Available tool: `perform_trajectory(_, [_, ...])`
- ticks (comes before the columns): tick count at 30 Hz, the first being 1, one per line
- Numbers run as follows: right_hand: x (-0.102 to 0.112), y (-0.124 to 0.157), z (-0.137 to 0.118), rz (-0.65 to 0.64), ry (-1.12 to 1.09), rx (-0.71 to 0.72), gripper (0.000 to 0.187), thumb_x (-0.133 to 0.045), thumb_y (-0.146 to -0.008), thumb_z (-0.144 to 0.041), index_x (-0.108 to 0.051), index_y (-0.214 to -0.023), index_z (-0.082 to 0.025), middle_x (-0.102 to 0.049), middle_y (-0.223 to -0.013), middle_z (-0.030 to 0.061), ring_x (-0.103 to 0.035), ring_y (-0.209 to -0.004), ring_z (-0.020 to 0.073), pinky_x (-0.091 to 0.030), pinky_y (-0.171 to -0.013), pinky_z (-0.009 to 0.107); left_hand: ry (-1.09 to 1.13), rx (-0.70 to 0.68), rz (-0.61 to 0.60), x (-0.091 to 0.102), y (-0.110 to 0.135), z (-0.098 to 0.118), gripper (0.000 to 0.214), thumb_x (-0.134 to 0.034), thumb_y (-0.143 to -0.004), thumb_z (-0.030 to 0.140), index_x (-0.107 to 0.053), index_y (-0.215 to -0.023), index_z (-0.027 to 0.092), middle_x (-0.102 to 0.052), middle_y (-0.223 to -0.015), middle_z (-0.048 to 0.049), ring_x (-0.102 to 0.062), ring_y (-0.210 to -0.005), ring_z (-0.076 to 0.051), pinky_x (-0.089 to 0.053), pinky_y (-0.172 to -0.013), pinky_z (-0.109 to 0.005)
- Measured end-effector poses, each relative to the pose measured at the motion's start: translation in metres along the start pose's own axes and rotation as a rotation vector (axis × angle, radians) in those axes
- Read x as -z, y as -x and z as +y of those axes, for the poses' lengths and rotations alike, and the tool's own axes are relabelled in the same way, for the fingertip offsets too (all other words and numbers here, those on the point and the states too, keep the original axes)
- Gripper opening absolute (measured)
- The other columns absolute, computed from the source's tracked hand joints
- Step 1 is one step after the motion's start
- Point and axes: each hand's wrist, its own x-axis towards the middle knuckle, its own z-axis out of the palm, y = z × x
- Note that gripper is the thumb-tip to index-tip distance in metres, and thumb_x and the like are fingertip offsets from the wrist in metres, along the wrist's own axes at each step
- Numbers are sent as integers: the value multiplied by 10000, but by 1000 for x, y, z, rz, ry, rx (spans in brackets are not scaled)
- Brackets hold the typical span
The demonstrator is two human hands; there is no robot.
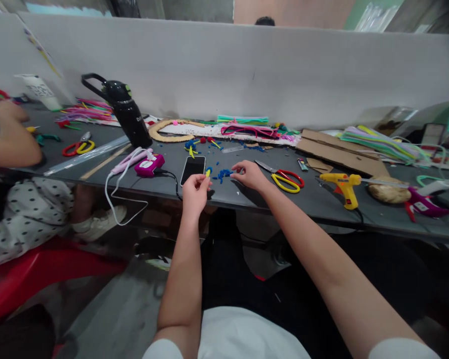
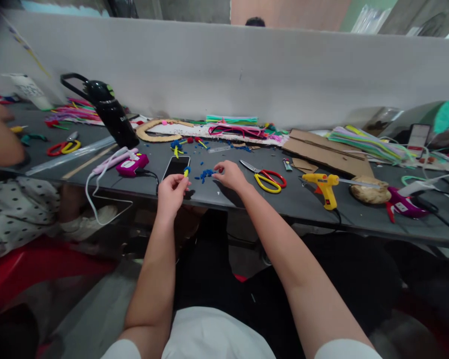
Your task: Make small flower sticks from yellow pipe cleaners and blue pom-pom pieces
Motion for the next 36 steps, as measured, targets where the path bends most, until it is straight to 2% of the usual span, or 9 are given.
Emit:
perform_trajectory(3, [-2, -5, 2, -10, 8, -20, 149, -656, -822, -258, -758, -869, -160, -723, -844, 74, -601, -762, 181, -438, -739, 293, 19, 5, -17, -3, 0, -2, 218, -656, -816, 327, -618, -913, 135, -682, -763, -47, -596, -617, -117, -481, -612, -246])
perform_trajectory(8, [5, -4, 8, 21, 0, -72, 221, -572, -879, -244, -744, -926, -115, -738, -877, 113, -617, -758, 179, -449, -721, 292, 4, -40, 11, -9, -1, -2, 208, -655, -821, 329, -611, -904, 143, -684, -766, -49, -630, -714, -142, -490, -708, -269])
perform_trajectory(13, [5, -3, 7, -46, -26, -34, 221, -692, -804, -343, -759, -901, -156, -739, -879, 78, -611, -751, 173, -450, -714, 279, -8, -53, 17, -14, -1, 0, 209, -655, -824, 322, -605, -910, 139, -679, -764, -46, -642, -728, -144, -484, -721, -267])
perform_trajectory(16, [2, -6, 5, -46, -32, -44, 147, -710, -779, -290, -759, -832, -162, -731, -878, 84, -615, -801, 192, -447, -760, 294, -4, -51, 4, -16, 0, -1, 236, -662, -822, 347, -606, -917, 139, -684, -772, -47, -650, -734, -146, -485, -727, -269])
perform_trajectory(20, [4, -9, 6, -7, -88, -120, 130, -635, -830, -225, -727, -816, -135, -722, -861, 107, -621, -811, 200, -456, -800, 323, -3, -45, -4, -18, 1, 0, 229, -658, -825, 342, -606, -911, 136, -685, -773, -50, -656, -742, -151, -488, -733, -273])
perform_trajectory(24, [13, -4, 9, -4, -234, -214, 163, -590, -877, -265, -669, -820, -134, -713, -823, 97, -623, -709, 171, -496, -741, 326, -9, -32, -1, -22, 4, 3, 213, -640, -840, 333, -605, -905, 134, -689, -776, -56, -637, -727, -143, -482, -721, -266])
perform_trajectory(29, [36, 31, 7, -101, -489, -260, 204, -616, -880, -361, -619, -819, -167, -734, -825, 85, -683, -715, 163, -560, -727, 322, 64, 12, -86, -41, 7, 13, 249, -621, -852, 384, -610, -885, 138, -678, -742, -49, -585, -642, -125, -451, -641, -244])
perform_trajectory(32, [60, 66, 5, -150, -733, -276, 295, -713, -798, -456, -612, -806, -179, -749, -947, 100, -714, -822, 179, -578, -804, 349, 69, 3, -140, -63, 5, 23, 252, -625, -847, 395, -611, -876, 145, -674, -721, -43, -557, -592, -117, -425, -592, -236])
perform_trajectory(36, [93, 109, 4, -120, -899, -362, 394, -827, -665, -486, -636, -794, -166, -746, -822, 74, -707, -733, 167, -588, -749, 323, 37, -10, -216, -99, 7, 39, 207, -646, -833, 349, -616, -870, 148, -684, -723, -52, -570, -598, -124, -427, -587, -240])
